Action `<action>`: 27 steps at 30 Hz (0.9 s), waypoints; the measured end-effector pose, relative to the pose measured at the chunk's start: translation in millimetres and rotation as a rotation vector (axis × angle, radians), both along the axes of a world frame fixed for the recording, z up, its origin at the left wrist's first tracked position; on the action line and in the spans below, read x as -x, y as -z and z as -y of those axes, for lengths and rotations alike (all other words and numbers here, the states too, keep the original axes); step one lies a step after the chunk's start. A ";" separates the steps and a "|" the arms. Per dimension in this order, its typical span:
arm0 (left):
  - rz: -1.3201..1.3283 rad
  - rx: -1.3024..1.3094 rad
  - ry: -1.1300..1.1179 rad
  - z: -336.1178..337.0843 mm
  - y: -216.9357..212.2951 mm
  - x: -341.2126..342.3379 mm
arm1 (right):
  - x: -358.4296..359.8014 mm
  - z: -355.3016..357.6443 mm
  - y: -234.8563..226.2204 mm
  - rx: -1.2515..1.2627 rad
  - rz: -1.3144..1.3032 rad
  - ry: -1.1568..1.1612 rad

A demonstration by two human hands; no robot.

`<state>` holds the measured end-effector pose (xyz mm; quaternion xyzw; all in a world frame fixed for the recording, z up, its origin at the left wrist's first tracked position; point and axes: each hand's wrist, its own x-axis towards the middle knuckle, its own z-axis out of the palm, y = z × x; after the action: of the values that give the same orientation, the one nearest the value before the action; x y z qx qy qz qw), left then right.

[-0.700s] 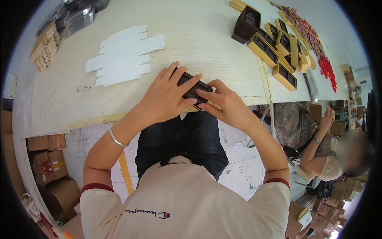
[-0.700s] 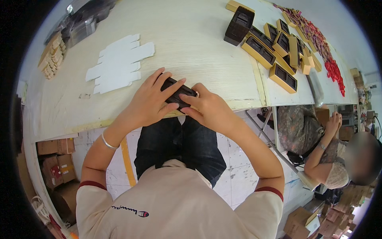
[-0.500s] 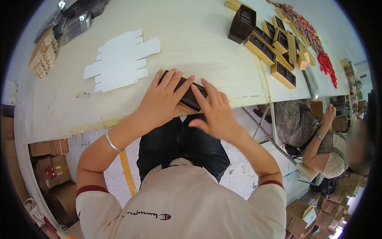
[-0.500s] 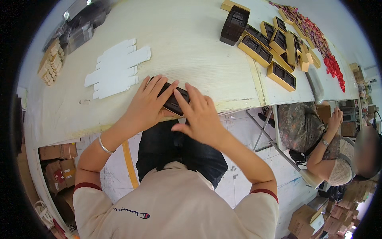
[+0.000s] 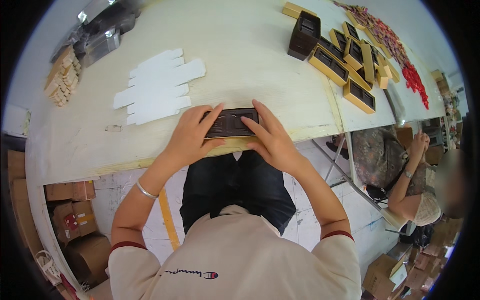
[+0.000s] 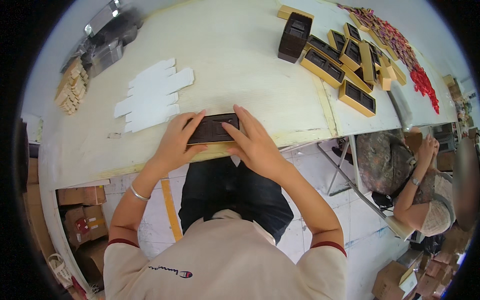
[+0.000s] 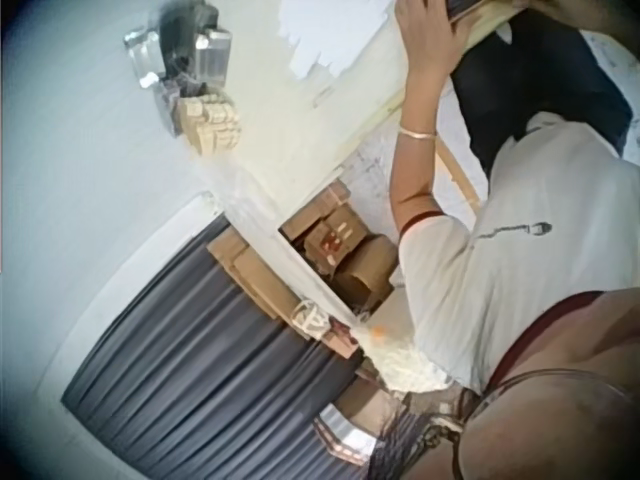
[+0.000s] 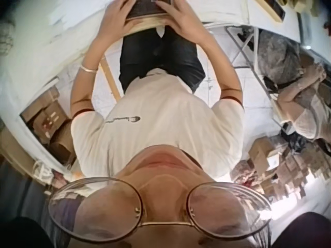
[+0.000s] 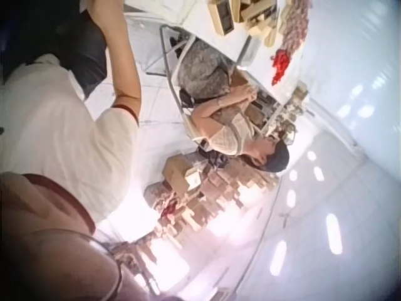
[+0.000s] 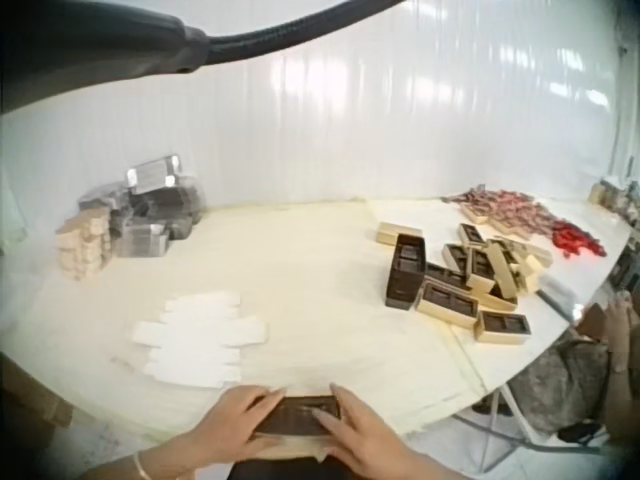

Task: The person assembles small rectangular boxes by folding white cardboard pieces and inserting them into brown frames. They repeatedly pick up a frame, fold the cardboard, and place it inside, then set the completed unit aside.

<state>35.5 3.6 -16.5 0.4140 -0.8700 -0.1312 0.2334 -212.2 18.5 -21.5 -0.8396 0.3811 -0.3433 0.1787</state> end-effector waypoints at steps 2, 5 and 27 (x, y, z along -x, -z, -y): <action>0.025 0.007 -0.016 -3.3 -0.4 1.4 | -2.8 2.3 2.8 0.029 -0.013 -0.003; 0.023 -0.004 -0.042 -6.0 2.0 3.6 | 2.0 9.1 9.5 0.004 0.122 -0.060; 0.203 -0.127 -0.415 30.3 -20.4 -116.4 | 107.1 70.2 -35.0 0.393 -0.314 0.583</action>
<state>151.9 -26.8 3.9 0.6088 -0.7753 -0.0925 0.1401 -319.2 -51.7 13.6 -0.7566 0.5535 -0.3136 -0.1512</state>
